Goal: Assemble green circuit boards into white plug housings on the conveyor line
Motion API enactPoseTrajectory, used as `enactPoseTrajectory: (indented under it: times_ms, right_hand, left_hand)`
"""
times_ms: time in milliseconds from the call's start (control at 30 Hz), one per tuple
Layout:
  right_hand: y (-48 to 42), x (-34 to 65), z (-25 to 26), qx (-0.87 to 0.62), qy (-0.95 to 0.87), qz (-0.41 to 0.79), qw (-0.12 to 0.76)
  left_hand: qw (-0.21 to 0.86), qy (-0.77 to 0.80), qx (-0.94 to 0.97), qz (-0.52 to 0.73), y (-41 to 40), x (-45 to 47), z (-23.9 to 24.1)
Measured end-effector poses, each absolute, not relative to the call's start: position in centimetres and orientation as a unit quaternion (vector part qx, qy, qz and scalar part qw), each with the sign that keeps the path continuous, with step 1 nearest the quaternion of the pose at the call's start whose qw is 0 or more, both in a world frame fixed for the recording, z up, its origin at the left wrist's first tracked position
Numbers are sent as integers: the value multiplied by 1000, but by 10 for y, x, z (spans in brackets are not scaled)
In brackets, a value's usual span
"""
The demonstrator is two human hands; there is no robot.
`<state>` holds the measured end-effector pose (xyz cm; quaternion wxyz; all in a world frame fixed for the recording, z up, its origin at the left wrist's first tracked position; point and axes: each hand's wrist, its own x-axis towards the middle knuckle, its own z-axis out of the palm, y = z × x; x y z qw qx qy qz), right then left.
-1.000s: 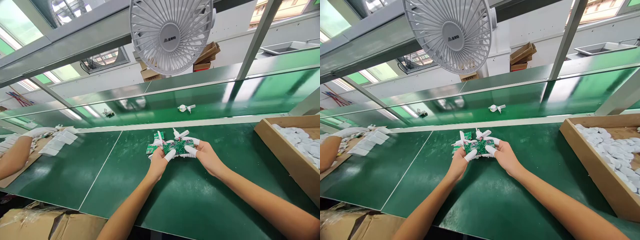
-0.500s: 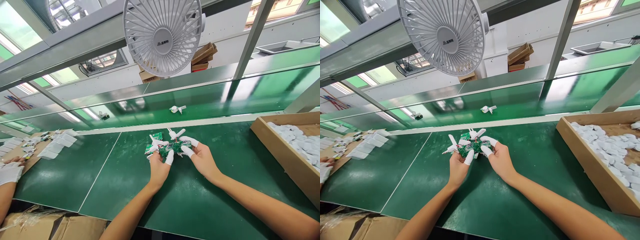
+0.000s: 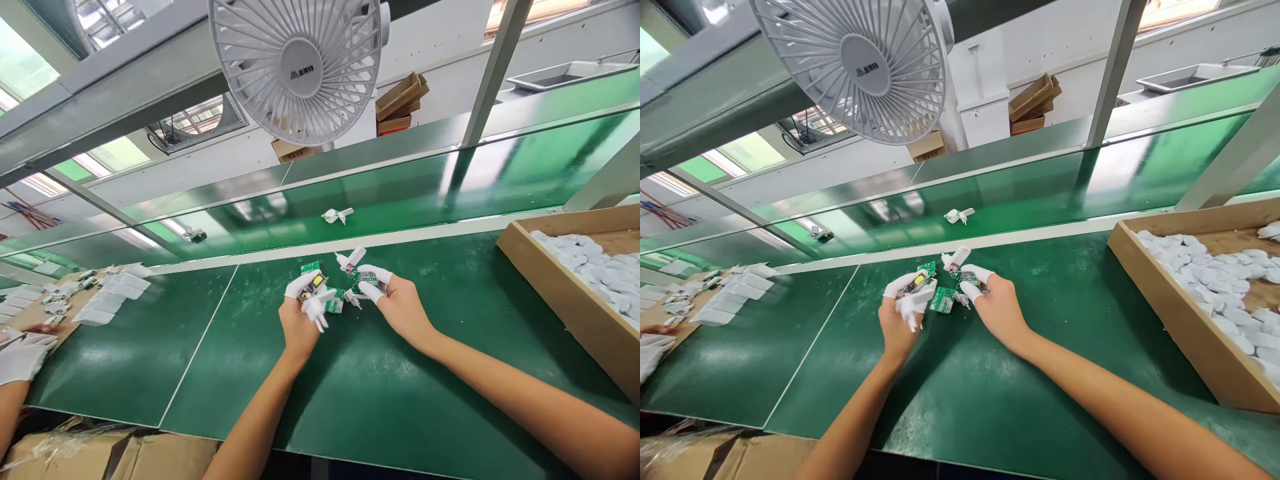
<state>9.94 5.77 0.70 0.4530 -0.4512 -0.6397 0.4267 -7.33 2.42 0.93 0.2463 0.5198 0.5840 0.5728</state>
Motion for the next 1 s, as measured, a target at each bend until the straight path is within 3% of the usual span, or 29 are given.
enactPoseTrajectory:
  times_ms: [167,400,567,767,900,1000]
  right_hand:
    - [86,121,8,-515,-682,359,376]
    - [106,152,25,-567,-761,213,231]
    - [107,167,41,-535,-814,192,125]
    - [105,175,60,-548,-823,136,60]
    - [97,173,59,-548,-828,121,1]
    - [91,162,47,-575,-810,108,-45]
  left_hand:
    - [201,635,550,504,34,-89,17]
    - [252,651,500,513,50,-117,7]
    - [325,655,416,541,62,-139,-1]
    - [363,636,372,571,66,-151,5]
    - [294,631,384,607,54,-145,24]
    - [135,632,492,583,42,-126,30]
